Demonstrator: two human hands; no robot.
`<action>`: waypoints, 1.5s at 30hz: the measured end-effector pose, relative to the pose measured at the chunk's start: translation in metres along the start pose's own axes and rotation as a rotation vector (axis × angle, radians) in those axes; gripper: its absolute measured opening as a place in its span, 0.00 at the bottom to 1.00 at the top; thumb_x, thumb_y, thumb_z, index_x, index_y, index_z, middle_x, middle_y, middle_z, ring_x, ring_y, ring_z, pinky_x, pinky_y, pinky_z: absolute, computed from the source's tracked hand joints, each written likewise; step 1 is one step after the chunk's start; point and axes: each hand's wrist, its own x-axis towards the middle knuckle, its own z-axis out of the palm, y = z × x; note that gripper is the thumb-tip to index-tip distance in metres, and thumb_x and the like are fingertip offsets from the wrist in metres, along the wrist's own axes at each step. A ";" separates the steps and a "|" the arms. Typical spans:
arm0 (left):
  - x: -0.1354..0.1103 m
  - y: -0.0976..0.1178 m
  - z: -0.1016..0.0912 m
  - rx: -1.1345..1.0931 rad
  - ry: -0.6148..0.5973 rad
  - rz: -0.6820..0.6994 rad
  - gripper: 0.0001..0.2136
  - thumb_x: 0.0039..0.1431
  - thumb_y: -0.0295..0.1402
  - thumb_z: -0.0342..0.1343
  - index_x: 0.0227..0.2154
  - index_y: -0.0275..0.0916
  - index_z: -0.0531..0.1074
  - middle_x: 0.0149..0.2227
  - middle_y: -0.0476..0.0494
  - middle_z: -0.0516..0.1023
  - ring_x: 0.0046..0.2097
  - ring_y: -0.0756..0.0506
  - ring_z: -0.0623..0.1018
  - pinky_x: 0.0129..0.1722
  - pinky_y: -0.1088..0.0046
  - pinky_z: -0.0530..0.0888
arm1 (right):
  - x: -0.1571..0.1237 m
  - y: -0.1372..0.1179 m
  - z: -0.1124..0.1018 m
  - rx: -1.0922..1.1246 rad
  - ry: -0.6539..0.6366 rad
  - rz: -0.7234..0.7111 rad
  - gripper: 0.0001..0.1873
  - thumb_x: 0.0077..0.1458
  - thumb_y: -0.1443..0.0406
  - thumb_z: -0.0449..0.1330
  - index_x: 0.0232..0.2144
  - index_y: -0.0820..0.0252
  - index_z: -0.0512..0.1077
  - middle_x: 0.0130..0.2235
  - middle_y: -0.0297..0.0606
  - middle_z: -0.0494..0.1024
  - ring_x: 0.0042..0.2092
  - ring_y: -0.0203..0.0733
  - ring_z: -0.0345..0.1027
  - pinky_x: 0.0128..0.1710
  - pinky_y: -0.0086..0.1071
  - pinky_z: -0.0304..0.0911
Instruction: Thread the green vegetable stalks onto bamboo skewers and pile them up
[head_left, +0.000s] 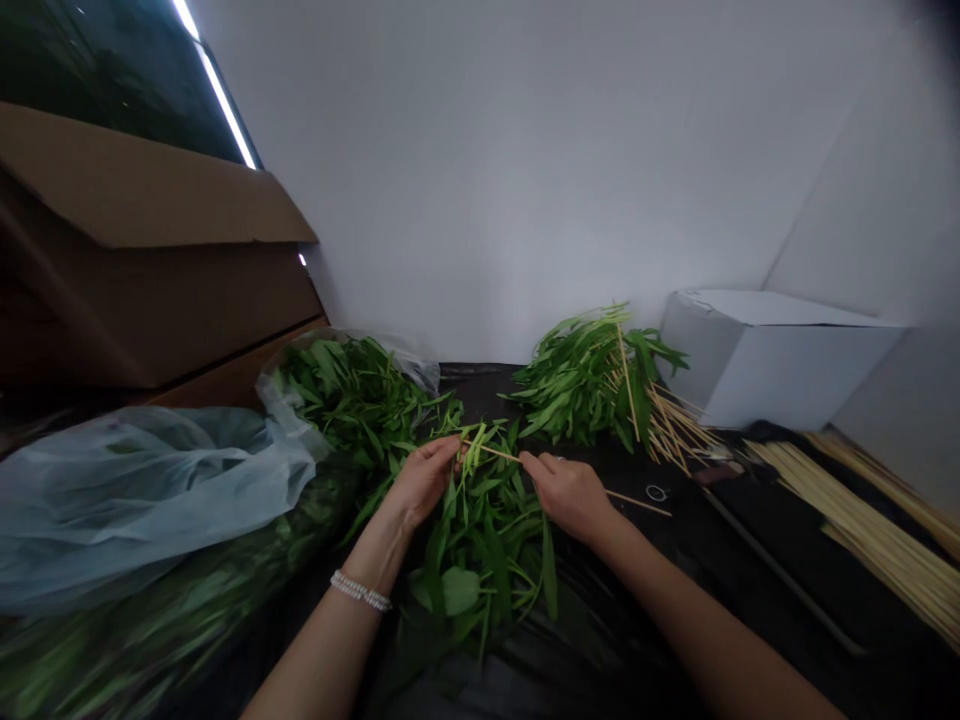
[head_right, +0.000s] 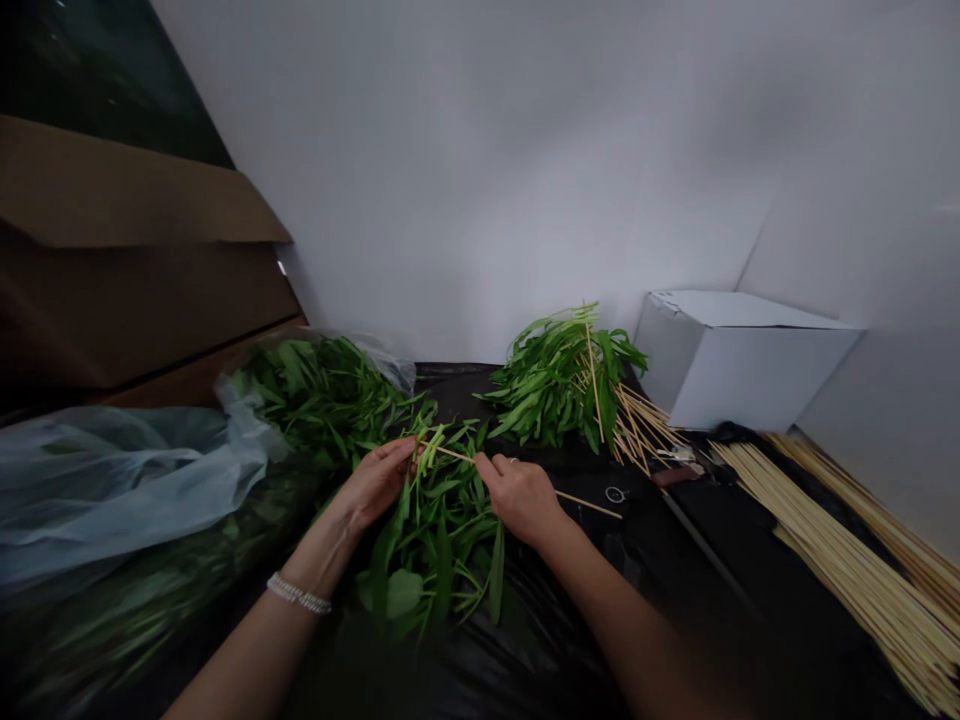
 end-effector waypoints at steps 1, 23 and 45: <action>0.000 -0.001 0.000 -0.008 -0.002 -0.010 0.15 0.36 0.34 0.73 0.28 0.32 0.79 0.27 0.46 0.80 0.27 0.53 0.74 0.30 0.78 0.70 | 0.000 0.000 0.000 -0.004 0.006 0.001 0.18 0.58 0.72 0.52 0.50 0.60 0.70 0.32 0.36 0.75 0.31 0.35 0.68 0.28 0.29 0.54; -0.006 -0.002 0.008 0.065 0.017 -0.024 0.14 0.34 0.34 0.73 0.23 0.35 0.76 0.24 0.51 0.77 0.26 0.54 0.73 0.31 0.78 0.68 | 0.000 -0.010 -0.001 0.027 0.050 -0.044 0.18 0.58 0.72 0.51 0.50 0.62 0.70 0.30 0.35 0.74 0.29 0.35 0.67 0.28 0.30 0.54; -0.003 -0.001 0.003 0.091 0.041 -0.014 0.15 0.34 0.36 0.73 0.25 0.34 0.77 0.23 0.50 0.78 0.25 0.53 0.74 0.28 0.78 0.70 | 0.001 -0.011 -0.003 0.041 -0.049 0.024 0.18 0.59 0.71 0.51 0.51 0.60 0.70 0.33 0.36 0.75 0.31 0.36 0.69 0.28 0.30 0.55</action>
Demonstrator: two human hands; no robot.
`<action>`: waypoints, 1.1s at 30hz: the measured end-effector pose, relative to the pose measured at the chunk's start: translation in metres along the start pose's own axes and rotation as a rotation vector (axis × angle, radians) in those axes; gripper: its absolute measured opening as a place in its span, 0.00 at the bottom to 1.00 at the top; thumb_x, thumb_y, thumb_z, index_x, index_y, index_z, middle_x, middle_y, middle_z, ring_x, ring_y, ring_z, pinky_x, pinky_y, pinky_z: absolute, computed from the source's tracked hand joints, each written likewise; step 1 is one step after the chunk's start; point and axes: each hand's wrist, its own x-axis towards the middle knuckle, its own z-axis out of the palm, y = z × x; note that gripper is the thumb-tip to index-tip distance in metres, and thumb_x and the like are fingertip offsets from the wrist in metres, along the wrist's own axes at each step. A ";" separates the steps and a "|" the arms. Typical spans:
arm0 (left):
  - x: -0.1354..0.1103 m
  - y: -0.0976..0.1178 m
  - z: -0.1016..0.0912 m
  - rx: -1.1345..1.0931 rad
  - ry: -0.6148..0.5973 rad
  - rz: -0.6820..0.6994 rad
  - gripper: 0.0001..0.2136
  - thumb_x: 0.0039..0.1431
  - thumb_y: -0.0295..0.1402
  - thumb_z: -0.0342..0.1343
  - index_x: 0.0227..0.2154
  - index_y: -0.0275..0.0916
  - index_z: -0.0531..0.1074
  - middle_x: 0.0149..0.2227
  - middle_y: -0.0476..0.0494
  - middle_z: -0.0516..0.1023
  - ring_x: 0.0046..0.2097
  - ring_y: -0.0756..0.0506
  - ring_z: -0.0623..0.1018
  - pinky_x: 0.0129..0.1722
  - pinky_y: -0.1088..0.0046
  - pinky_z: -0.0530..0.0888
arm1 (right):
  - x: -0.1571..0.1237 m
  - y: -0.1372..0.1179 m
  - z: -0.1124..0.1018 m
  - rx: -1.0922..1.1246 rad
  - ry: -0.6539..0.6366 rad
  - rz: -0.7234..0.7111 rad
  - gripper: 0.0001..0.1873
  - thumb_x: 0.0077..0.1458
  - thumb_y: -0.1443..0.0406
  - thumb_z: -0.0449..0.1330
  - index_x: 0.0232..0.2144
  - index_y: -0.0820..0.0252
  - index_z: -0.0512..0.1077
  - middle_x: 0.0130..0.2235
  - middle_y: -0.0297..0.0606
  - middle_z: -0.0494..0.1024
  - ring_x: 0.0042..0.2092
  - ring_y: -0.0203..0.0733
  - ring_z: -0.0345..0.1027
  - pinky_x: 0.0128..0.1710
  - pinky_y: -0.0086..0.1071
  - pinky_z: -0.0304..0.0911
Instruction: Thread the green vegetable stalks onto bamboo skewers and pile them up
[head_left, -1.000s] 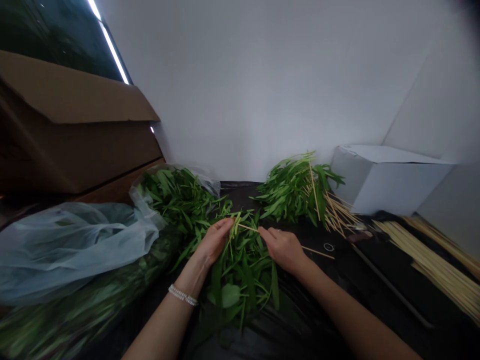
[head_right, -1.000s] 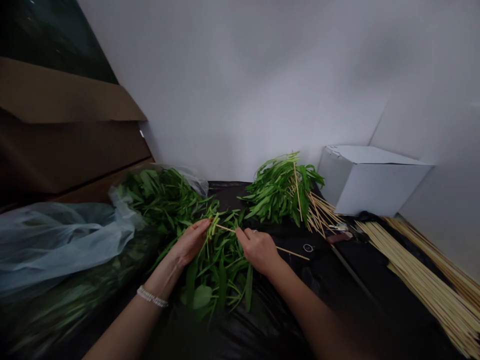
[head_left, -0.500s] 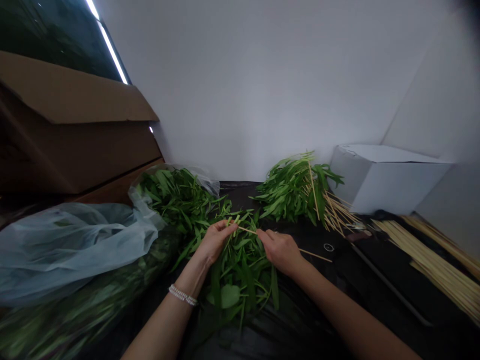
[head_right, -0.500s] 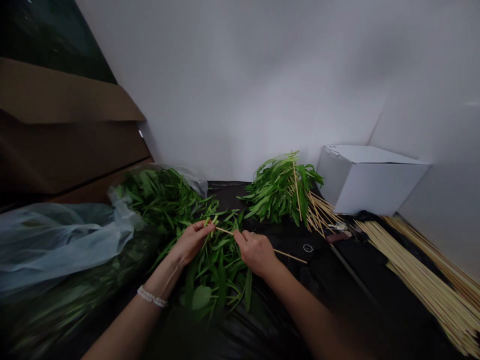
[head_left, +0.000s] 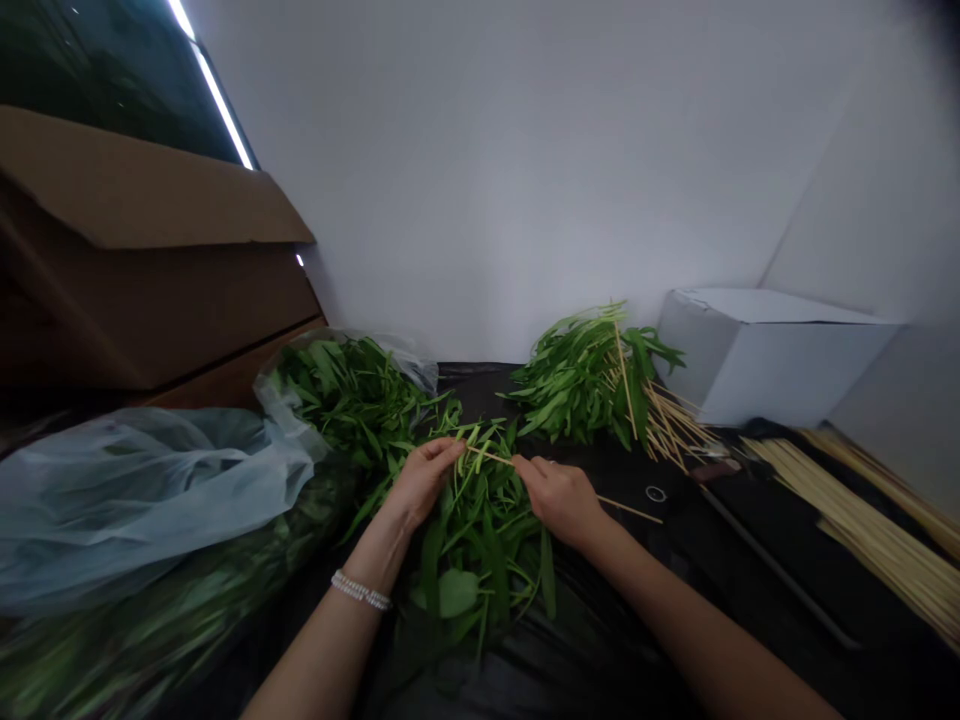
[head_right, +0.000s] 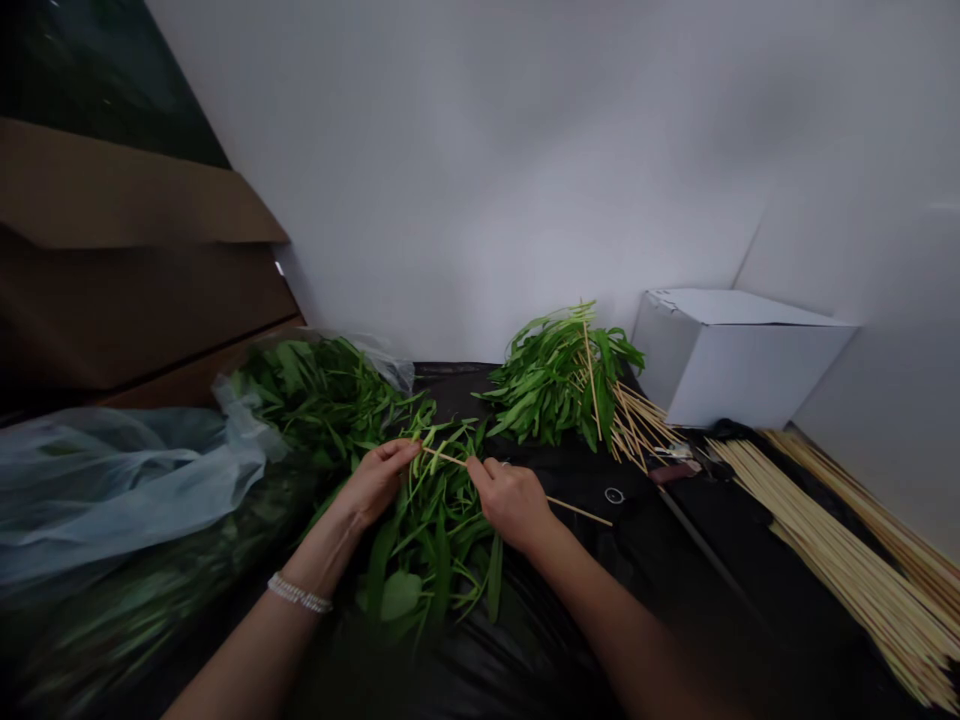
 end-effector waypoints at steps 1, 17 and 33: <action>0.000 -0.001 0.001 0.004 -0.005 -0.006 0.15 0.34 0.36 0.73 0.24 0.34 0.77 0.23 0.49 0.78 0.25 0.52 0.74 0.29 0.77 0.70 | 0.000 -0.001 -0.001 -0.001 -0.011 0.000 0.19 0.59 0.71 0.51 0.51 0.60 0.69 0.33 0.36 0.75 0.32 0.36 0.69 0.28 0.30 0.55; 0.002 0.000 0.002 0.006 -0.005 0.037 0.19 0.34 0.40 0.73 0.29 0.34 0.80 0.27 0.46 0.79 0.31 0.51 0.74 0.32 0.79 0.69 | 0.000 0.001 0.000 -0.019 -0.014 0.024 0.19 0.60 0.71 0.50 0.51 0.59 0.70 0.32 0.38 0.75 0.31 0.36 0.69 0.28 0.29 0.54; 0.002 0.002 -0.004 0.020 -0.077 0.006 0.16 0.37 0.37 0.72 0.29 0.33 0.80 0.27 0.44 0.79 0.32 0.50 0.75 0.31 0.78 0.68 | -0.001 -0.003 -0.001 0.030 -0.069 0.036 0.19 0.60 0.71 0.49 0.51 0.59 0.69 0.34 0.37 0.76 0.33 0.37 0.70 0.29 0.29 0.55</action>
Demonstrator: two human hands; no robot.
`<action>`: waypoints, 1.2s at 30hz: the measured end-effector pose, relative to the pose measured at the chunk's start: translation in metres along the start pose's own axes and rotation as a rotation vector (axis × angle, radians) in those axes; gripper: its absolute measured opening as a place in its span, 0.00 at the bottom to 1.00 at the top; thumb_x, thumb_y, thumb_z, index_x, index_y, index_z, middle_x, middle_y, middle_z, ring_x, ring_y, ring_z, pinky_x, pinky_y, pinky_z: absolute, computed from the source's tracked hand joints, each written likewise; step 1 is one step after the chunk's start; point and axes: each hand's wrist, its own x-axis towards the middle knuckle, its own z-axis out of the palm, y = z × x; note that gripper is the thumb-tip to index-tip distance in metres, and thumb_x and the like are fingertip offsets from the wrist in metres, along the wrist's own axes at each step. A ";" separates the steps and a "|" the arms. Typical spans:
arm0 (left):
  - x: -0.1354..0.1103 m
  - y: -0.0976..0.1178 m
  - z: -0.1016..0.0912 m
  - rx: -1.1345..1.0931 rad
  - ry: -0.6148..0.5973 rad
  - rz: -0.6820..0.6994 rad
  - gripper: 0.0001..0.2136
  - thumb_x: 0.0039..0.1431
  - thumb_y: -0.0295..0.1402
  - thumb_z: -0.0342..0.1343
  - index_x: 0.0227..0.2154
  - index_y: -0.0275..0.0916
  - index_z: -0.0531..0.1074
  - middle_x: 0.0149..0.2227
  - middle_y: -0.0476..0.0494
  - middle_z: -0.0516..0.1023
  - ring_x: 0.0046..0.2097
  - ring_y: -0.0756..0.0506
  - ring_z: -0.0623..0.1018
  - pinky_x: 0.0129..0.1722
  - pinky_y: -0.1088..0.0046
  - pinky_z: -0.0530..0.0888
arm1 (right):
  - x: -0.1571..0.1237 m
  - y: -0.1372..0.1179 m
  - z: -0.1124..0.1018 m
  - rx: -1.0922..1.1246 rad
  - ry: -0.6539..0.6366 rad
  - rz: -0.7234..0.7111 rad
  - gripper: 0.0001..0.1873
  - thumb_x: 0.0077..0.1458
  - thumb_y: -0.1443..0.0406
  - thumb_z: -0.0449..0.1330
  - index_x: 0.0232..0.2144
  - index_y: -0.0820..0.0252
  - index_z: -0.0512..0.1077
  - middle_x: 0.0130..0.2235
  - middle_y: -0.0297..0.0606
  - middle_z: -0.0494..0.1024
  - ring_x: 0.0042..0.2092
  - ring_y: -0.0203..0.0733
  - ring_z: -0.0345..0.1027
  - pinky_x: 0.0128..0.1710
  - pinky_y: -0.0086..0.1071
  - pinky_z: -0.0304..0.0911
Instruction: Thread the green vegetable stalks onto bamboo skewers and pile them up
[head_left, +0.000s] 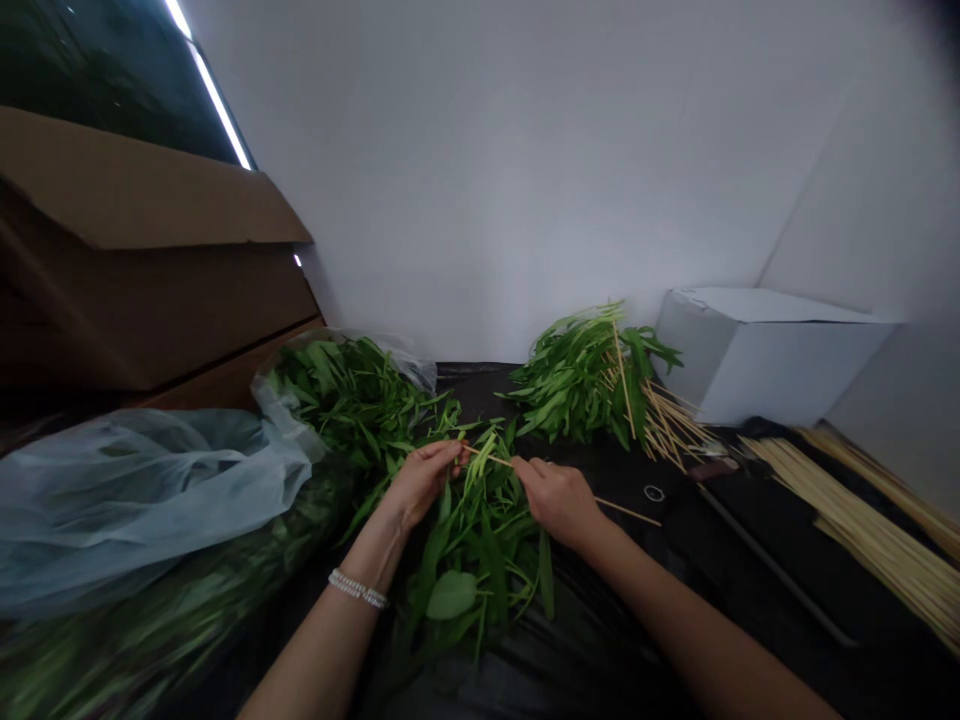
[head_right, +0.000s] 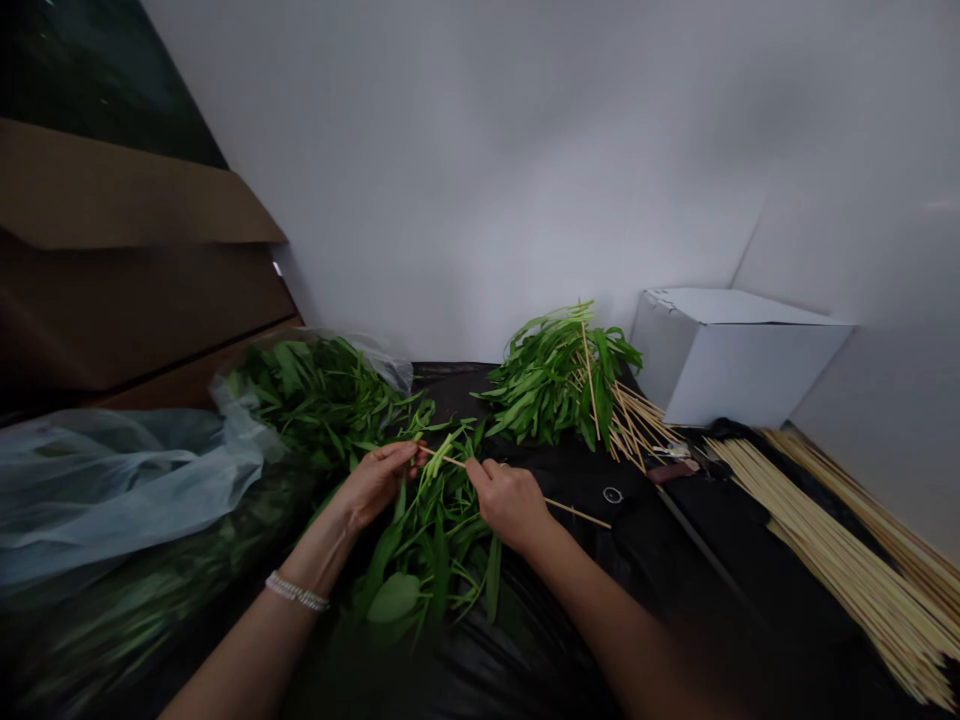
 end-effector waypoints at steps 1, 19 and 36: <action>-0.001 0.000 0.001 0.002 0.003 0.001 0.16 0.36 0.37 0.72 0.29 0.33 0.80 0.27 0.44 0.79 0.32 0.50 0.75 0.31 0.79 0.68 | 0.000 -0.001 0.000 0.002 -0.005 0.002 0.19 0.60 0.71 0.49 0.51 0.60 0.69 0.34 0.38 0.76 0.33 0.37 0.70 0.29 0.29 0.55; 0.007 0.013 -0.023 0.313 0.273 0.314 0.22 0.41 0.47 0.66 0.34 0.34 0.78 0.29 0.42 0.81 0.33 0.45 0.78 0.36 0.70 0.72 | 0.004 0.025 -0.003 -0.042 0.146 0.134 0.17 0.63 0.70 0.45 0.47 0.61 0.71 0.34 0.38 0.77 0.32 0.36 0.68 0.30 0.29 0.52; 0.004 -0.020 0.000 0.944 -0.029 0.435 0.10 0.50 0.41 0.61 0.34 0.43 0.80 0.35 0.43 0.82 0.37 0.40 0.78 0.40 0.68 0.70 | 0.007 0.027 -0.003 -0.079 -0.163 0.117 0.09 0.60 0.70 0.49 0.36 0.60 0.69 0.36 0.41 0.75 0.38 0.41 0.68 0.37 0.32 0.53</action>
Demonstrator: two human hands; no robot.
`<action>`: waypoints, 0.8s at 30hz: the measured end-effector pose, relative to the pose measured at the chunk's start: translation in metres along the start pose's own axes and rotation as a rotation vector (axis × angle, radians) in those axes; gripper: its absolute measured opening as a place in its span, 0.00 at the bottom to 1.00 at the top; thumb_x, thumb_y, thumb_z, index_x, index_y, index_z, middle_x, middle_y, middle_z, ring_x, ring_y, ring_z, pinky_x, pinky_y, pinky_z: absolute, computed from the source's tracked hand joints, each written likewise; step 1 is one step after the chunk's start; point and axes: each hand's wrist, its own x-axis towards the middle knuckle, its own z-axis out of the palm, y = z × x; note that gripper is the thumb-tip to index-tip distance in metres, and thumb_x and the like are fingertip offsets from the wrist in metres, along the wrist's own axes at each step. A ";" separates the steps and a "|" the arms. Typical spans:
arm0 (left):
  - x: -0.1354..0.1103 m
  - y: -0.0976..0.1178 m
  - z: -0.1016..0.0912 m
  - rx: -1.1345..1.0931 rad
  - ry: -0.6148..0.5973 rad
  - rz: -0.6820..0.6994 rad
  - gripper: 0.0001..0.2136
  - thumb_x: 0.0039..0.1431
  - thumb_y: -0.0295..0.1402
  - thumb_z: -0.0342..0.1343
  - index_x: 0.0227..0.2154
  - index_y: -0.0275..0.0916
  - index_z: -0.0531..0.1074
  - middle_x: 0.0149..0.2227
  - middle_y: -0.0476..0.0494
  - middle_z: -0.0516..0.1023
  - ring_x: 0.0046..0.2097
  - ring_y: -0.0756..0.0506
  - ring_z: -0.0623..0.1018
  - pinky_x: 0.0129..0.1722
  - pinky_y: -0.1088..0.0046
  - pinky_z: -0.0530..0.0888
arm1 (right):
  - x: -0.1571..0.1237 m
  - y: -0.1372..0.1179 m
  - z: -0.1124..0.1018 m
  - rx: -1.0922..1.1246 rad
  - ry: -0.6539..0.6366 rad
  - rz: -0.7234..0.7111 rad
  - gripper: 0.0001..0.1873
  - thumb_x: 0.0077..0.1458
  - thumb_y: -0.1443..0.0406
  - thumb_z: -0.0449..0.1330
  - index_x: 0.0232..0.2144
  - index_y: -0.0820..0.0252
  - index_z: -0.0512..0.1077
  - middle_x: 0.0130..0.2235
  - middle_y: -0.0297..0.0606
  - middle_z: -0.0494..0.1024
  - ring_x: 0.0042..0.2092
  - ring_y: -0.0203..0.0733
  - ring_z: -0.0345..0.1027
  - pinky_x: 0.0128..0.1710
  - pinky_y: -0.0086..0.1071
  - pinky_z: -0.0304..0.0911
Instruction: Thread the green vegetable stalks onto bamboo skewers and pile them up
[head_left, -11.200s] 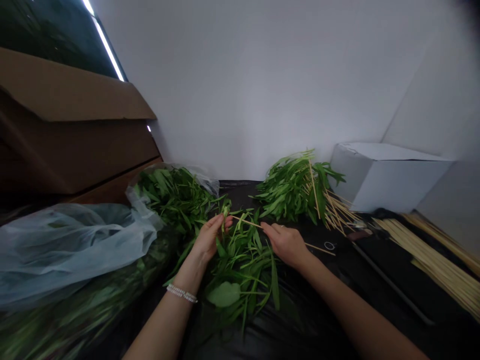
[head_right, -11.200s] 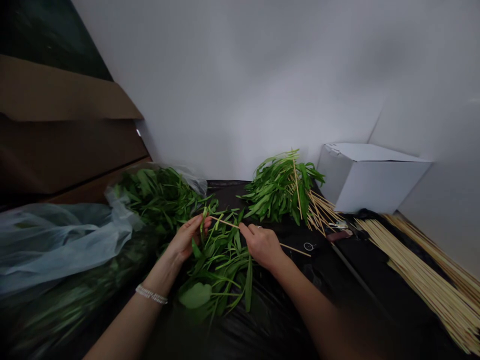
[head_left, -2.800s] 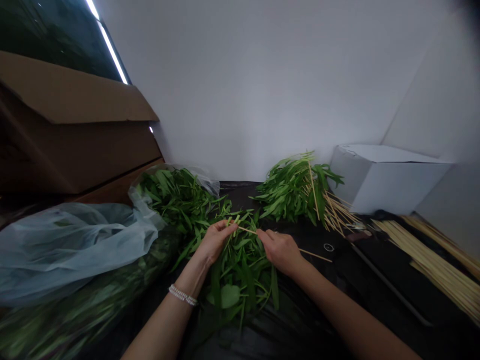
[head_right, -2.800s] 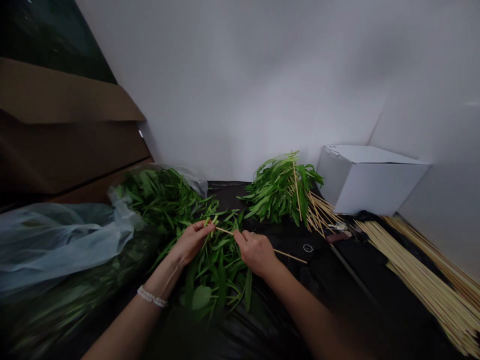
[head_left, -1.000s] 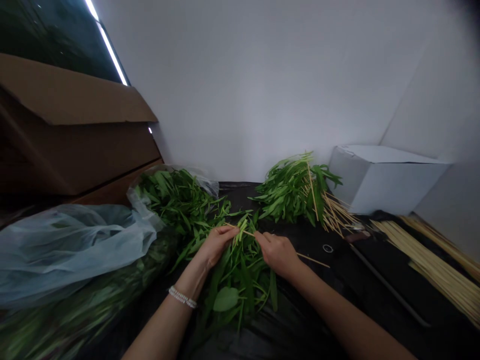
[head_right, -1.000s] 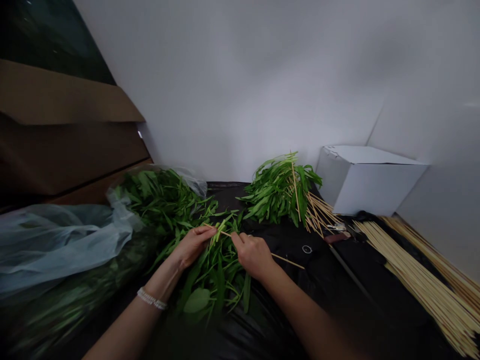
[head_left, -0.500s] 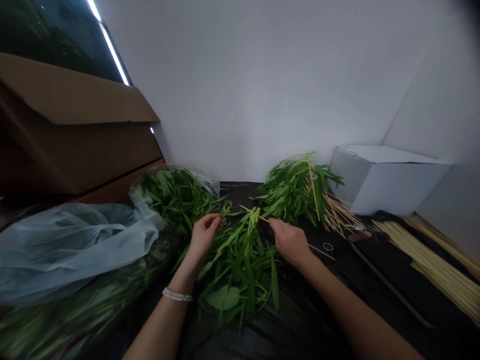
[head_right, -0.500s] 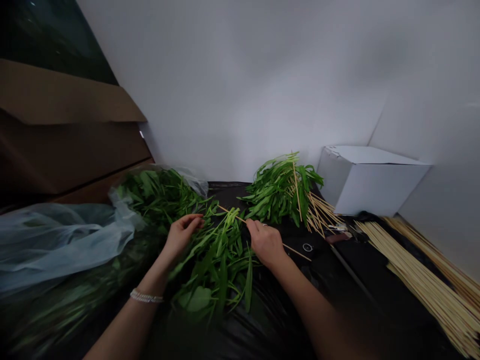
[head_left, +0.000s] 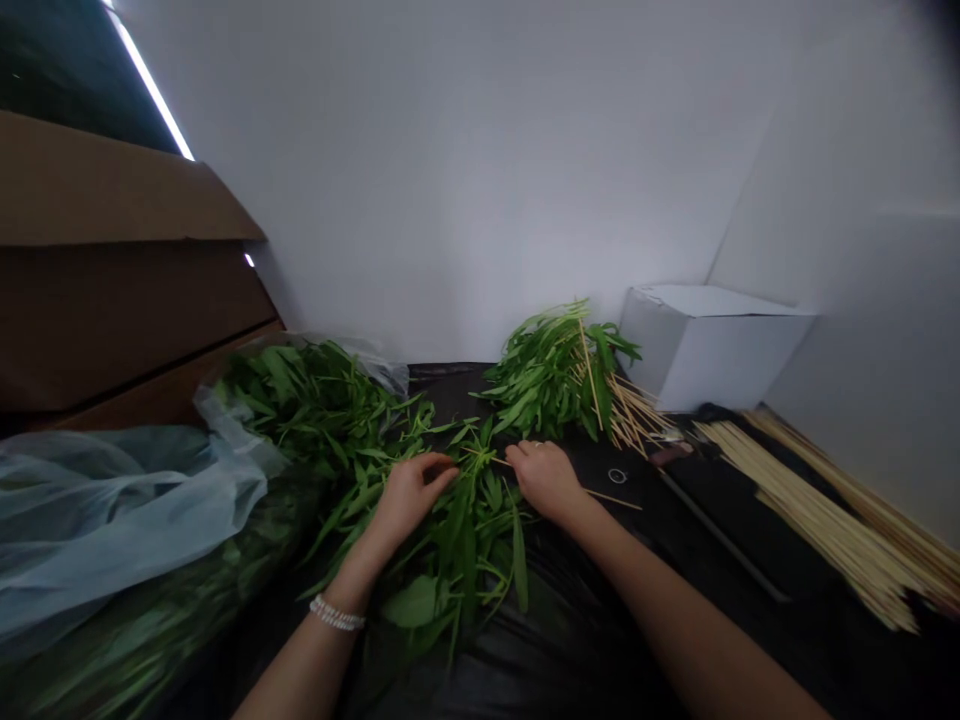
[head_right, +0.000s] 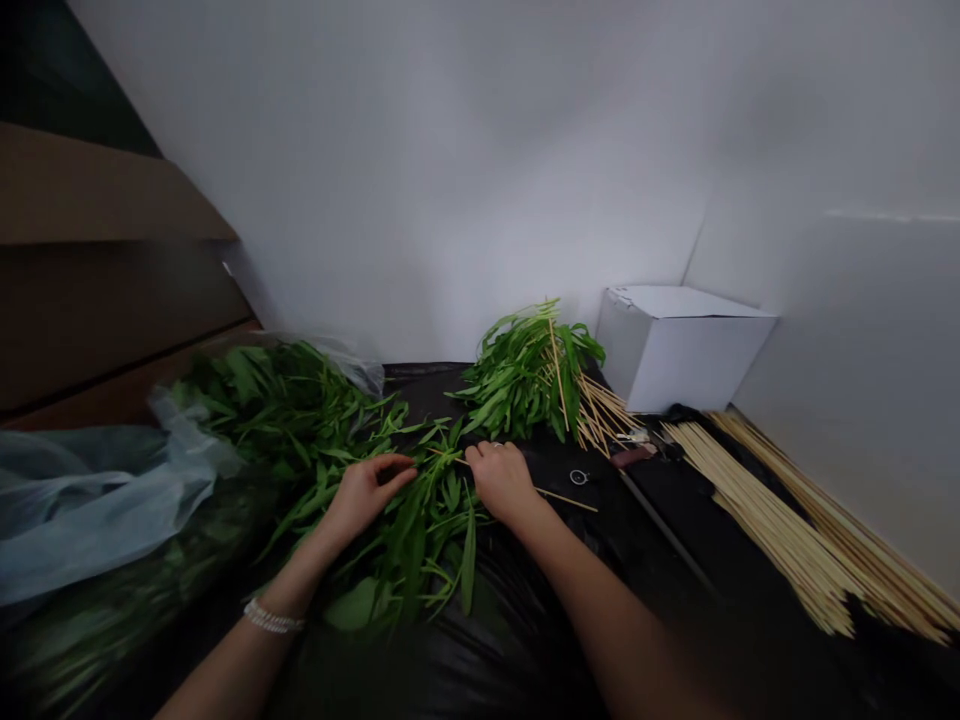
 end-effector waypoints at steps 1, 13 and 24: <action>-0.001 0.000 0.002 0.020 -0.039 0.027 0.10 0.49 0.40 0.62 0.33 0.44 0.80 0.35 0.43 0.82 0.37 0.40 0.78 0.40 0.68 0.69 | 0.000 0.001 0.000 0.004 0.005 0.005 0.09 0.61 0.70 0.49 0.36 0.60 0.69 0.36 0.41 0.75 0.38 0.41 0.68 0.37 0.32 0.53; -0.001 -0.004 0.006 0.234 -0.271 0.165 0.08 0.52 0.34 0.58 0.34 0.44 0.81 0.36 0.42 0.80 0.38 0.42 0.77 0.41 0.69 0.68 | 0.005 0.070 -0.018 0.526 0.331 0.317 0.12 0.61 0.62 0.51 0.37 0.57 0.74 0.36 0.37 0.78 0.36 0.37 0.70 0.37 0.30 0.60; 0.000 -0.006 0.006 0.222 -0.254 0.152 0.07 0.50 0.34 0.59 0.32 0.45 0.81 0.35 0.43 0.80 0.37 0.41 0.76 0.40 0.69 0.68 | -0.039 0.194 -0.052 1.504 0.662 0.869 0.08 0.51 0.60 0.59 0.32 0.59 0.69 0.23 0.28 0.72 0.20 0.28 0.63 0.22 0.22 0.60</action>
